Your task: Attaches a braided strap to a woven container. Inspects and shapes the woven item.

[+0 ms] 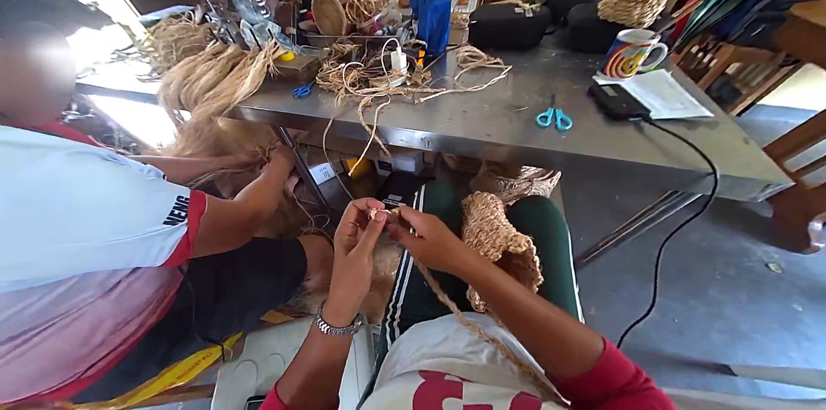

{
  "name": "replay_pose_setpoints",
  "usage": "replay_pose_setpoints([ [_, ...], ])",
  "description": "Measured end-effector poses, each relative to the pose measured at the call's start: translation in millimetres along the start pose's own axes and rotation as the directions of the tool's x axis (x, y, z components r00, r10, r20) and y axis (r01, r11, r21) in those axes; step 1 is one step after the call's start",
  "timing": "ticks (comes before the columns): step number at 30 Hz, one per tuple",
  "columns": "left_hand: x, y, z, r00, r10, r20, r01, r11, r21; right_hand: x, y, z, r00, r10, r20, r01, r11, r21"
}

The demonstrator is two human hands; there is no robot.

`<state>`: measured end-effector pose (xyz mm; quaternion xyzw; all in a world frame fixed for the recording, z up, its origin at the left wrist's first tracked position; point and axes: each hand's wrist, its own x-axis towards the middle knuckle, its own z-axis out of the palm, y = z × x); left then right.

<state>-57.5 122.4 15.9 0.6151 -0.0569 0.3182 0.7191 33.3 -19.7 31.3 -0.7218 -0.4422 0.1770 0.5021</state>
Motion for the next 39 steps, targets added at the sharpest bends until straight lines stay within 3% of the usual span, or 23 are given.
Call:
replay_pose_setpoints([
  [3,2,-6,-9,1.0,-0.007,0.009,0.006,0.997,0.081,-6,2,-4,0.994,0.054,-0.091,-0.054,0.999,0.005],
  [7,2,-9,-21,0.995,-0.055,0.078,0.04,0.983,0.178,-18,4,-13,0.972,-0.04,-0.23,0.017,0.995,-0.101],
  [14,2,6,-23,0.996,-0.066,0.067,0.04,0.941,0.337,-32,-5,-7,0.968,-0.072,-0.241,0.032,0.986,-0.165],
  [18,2,5,-21,0.999,-0.047,0.01,0.042,0.951,0.306,-30,-6,-2,0.969,-0.063,-0.241,0.029,0.989,-0.142],
  [24,4,2,-21,0.995,-0.095,0.014,0.093,0.989,0.113,-29,-4,-9,0.965,0.085,-0.247,-0.069,0.995,0.073],
  [27,1,-2,-17,0.995,-0.102,0.004,0.101,0.988,0.12,-30,-2,-12,0.96,0.12,-0.253,-0.09,0.987,0.13],
  [30,-1,-2,-11,0.987,-0.141,0.073,0.128,0.978,0.163,-32,-3,-11,0.96,0.122,-0.251,-0.093,0.988,0.127],
  [34,-1,-2,0,0.958,-0.228,0.176,0.224,0.974,0.041,-34,-8,-8,0.964,0.083,-0.252,-0.069,0.995,0.065],
  [39,-1,-6,0,0.959,-0.222,0.174,0.221,0.975,0.03,-35,-6,-7,0.975,0.066,-0.211,-0.068,0.998,-0.003],
])
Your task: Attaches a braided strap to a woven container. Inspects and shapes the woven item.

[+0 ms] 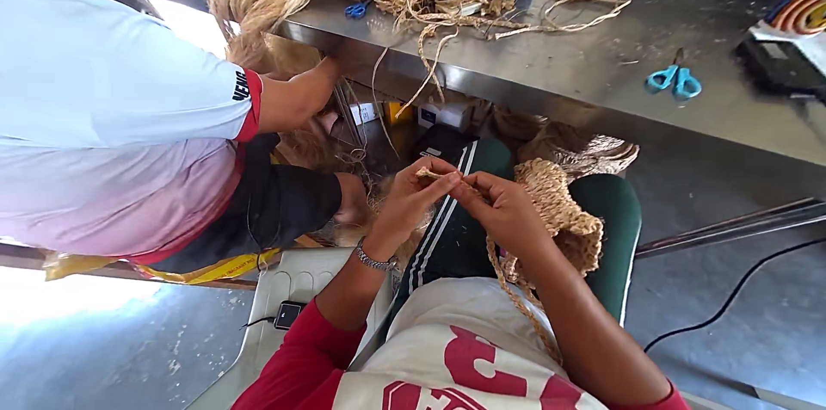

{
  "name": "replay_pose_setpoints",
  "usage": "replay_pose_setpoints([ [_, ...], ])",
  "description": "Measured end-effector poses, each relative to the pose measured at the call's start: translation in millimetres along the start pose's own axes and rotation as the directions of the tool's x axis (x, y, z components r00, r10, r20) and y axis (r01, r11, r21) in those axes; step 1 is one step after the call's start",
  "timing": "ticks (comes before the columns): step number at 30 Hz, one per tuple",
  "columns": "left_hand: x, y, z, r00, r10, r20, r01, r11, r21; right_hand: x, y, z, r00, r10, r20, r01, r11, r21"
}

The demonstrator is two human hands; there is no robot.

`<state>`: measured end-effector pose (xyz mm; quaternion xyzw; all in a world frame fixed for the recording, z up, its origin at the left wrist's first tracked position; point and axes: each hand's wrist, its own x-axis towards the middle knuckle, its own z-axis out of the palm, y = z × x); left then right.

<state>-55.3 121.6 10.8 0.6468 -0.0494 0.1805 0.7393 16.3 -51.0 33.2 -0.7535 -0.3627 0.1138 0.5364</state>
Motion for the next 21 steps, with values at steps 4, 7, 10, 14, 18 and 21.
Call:
replay_pose_setpoints([
  [4,-3,-1,-1,0.996,0.015,-0.09,-0.014,1.0,0.009,0,4,2,0.999,-0.021,0.047,0.023,0.999,-0.024],
  [7,-5,0,3,0.987,-0.004,-0.16,0.001,1.0,-0.022,2,3,4,0.997,-0.022,0.072,0.024,0.999,-0.027],
  [10,-3,1,-3,0.992,0.019,-0.124,-0.021,1.0,-0.011,3,1,2,0.994,-0.006,0.109,0.001,0.999,0.047],
  [14,-3,11,-11,0.997,0.059,-0.046,-0.06,0.998,-0.018,1,-3,0,0.994,0.041,0.102,-0.052,0.993,0.104],
  [18,-5,8,-12,0.999,0.052,-0.009,-0.052,0.999,-0.011,1,-1,0,0.995,0.034,0.089,-0.042,0.995,0.093],
  [21,-4,5,-9,0.999,0.041,0.016,-0.042,0.999,0.025,1,0,1,0.998,-0.002,0.067,-0.001,0.998,0.055],
])
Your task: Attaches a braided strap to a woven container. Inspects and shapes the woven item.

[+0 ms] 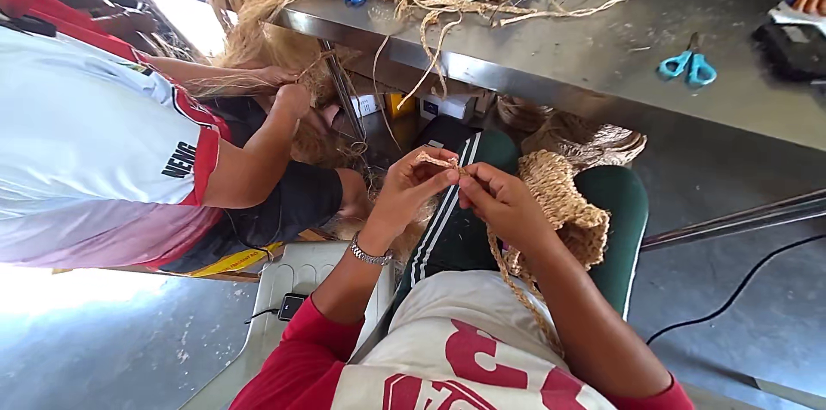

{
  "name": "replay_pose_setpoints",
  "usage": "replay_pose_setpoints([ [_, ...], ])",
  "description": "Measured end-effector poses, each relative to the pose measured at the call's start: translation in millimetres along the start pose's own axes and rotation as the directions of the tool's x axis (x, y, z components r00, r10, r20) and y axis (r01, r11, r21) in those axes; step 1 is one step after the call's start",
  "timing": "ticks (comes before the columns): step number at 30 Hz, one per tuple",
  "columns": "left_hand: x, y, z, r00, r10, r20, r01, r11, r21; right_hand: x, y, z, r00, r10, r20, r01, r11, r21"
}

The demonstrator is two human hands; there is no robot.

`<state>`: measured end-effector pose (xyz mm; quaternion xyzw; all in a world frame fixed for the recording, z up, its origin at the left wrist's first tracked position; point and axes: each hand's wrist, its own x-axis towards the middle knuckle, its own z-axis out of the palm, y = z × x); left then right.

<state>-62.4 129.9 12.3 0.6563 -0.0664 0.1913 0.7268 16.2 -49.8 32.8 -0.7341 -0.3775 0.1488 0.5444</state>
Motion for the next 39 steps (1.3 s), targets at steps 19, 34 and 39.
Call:
replay_pose_setpoints([
  [19,7,-3,11,0.992,0.115,-0.051,-0.115,0.993,0.008,-9,-14,4,0.995,-0.089,0.035,0.095,0.946,-0.31],
  [34,-13,5,11,0.944,-0.024,0.328,-0.027,0.988,0.15,-49,-19,-24,0.975,0.02,0.222,0.064,0.928,-0.367],
  [39,-34,9,9,0.949,-0.002,0.315,-0.036,0.993,0.112,-58,-28,-19,0.938,0.0,0.348,0.144,0.91,-0.389],
])
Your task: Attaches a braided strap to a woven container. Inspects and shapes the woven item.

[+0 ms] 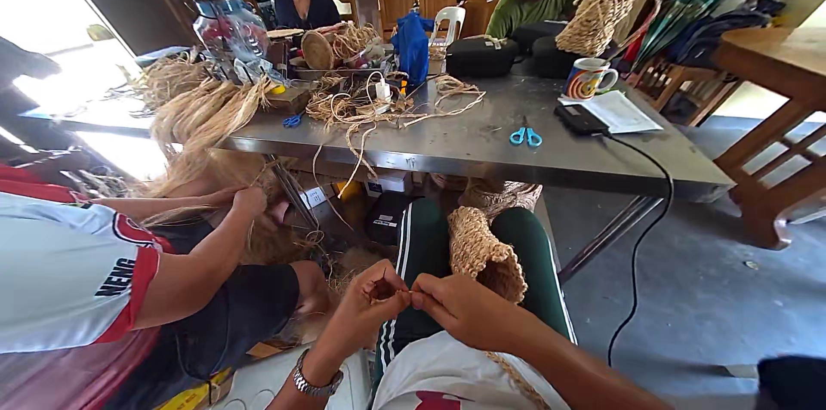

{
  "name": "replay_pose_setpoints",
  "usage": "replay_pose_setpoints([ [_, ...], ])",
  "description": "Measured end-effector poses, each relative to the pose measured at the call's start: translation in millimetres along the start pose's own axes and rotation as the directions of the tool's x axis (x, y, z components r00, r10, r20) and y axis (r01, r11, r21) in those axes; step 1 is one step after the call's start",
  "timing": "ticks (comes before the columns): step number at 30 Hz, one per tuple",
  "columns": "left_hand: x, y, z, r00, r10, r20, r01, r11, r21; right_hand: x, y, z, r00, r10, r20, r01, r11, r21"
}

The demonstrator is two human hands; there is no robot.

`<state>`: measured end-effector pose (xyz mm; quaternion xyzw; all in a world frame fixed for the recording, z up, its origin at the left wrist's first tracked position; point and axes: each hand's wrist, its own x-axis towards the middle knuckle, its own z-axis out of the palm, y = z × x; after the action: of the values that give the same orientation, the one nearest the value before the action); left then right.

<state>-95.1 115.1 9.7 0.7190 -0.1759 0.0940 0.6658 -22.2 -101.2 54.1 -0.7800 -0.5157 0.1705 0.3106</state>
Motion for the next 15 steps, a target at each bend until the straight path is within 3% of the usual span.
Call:
replay_pose_setpoints([
  [8,6,5,-3,0.994,-0.007,-0.109,-0.003,0.996,-0.084,8,-1,11,0.981,0.011,-0.193,-0.011,1.0,0.006],
  [15,46,17,5,0.979,0.01,-0.203,-0.05,0.98,-0.193,5,6,-16,0.861,0.093,-0.5,0.01,0.98,0.199],
])
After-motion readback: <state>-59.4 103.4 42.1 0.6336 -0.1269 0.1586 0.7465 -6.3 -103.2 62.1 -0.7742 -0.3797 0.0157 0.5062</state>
